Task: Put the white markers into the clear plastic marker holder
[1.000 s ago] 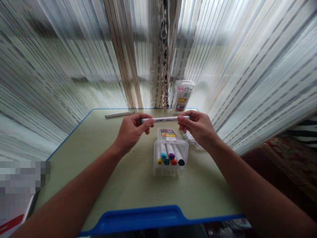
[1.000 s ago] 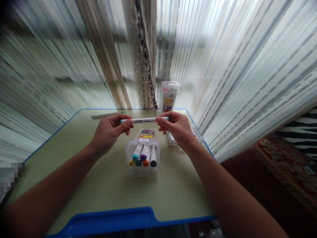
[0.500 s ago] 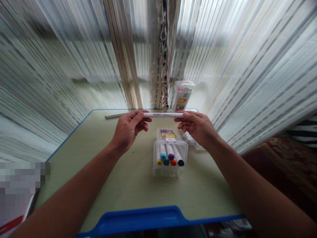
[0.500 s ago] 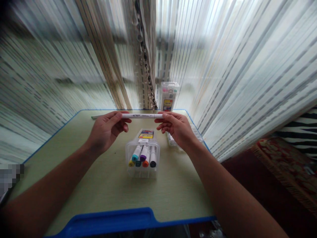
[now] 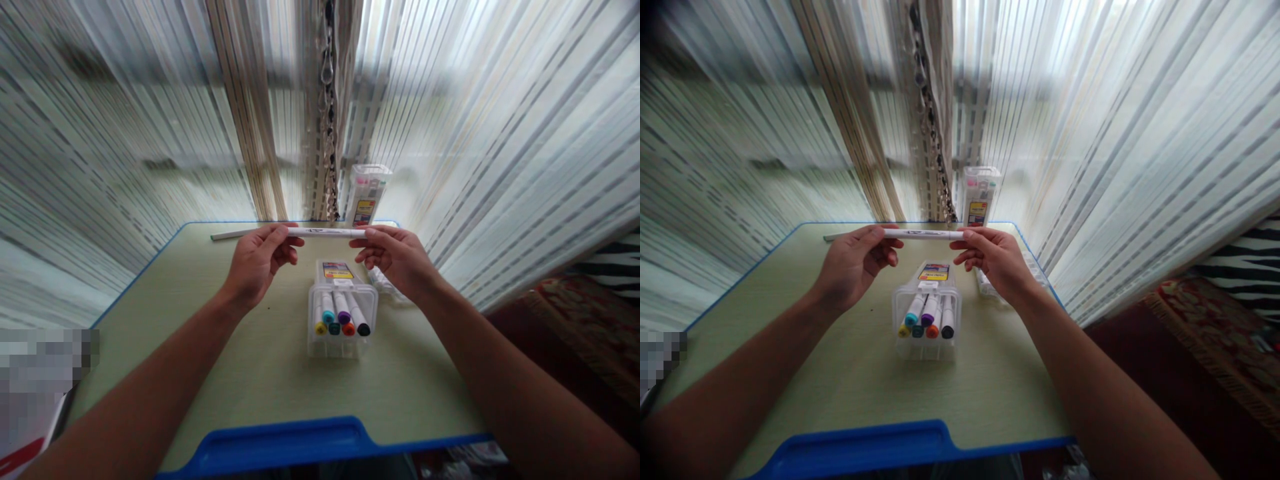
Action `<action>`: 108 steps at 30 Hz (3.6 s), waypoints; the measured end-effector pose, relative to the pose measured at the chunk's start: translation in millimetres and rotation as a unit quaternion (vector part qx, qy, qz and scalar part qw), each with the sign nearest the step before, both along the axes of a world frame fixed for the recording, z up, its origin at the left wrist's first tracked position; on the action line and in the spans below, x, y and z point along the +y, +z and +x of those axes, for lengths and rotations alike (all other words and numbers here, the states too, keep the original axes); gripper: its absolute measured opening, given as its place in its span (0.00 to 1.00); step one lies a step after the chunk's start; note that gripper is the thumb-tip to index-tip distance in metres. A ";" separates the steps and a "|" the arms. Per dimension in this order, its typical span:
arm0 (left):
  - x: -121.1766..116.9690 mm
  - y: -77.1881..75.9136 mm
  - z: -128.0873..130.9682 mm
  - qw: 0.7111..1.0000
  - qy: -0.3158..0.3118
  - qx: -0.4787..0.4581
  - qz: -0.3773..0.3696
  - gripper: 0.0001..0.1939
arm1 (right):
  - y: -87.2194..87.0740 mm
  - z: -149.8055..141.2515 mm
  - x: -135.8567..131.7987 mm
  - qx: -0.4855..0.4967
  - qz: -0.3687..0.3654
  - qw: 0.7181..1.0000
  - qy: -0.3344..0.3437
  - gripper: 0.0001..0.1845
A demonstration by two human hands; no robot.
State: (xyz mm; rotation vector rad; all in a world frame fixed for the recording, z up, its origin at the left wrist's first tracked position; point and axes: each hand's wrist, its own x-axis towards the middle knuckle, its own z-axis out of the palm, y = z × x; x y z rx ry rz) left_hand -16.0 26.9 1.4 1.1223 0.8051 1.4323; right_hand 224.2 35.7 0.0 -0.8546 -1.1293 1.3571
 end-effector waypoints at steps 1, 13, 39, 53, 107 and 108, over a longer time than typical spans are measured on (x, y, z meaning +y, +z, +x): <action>-0.2 0.3 0.2 1.000 0.004 0.005 0.001 0.14 | -0.6 -0.1 0.1 -0.004 0.004 1.000 0.001 0.16; -8.1 8.0 6.1 0.995 0.030 0.025 0.087 0.16 | -13.0 1.1 4.2 -0.129 0.111 0.985 -0.030 0.19; -26.7 57.0 39.7 0.876 0.030 0.302 0.374 0.11 | -11.2 -0.6 1.4 -0.275 0.340 0.888 -0.142 0.10; -32.6 53.0 34.5 0.876 0.014 0.302 0.376 0.14 | -8.8 0.6 -0.8 -0.281 0.360 0.880 -0.130 0.10; 12.6 -23.6 2.2 0.778 0.151 0.452 0.410 0.06 | 14.3 -13.2 -35.0 -0.109 0.262 0.959 0.020 0.21; 13.2 -24.0 1.7 0.778 0.149 0.453 0.409 0.06 | 13.9 -13.2 -34.8 -0.109 0.263 0.959 0.019 0.22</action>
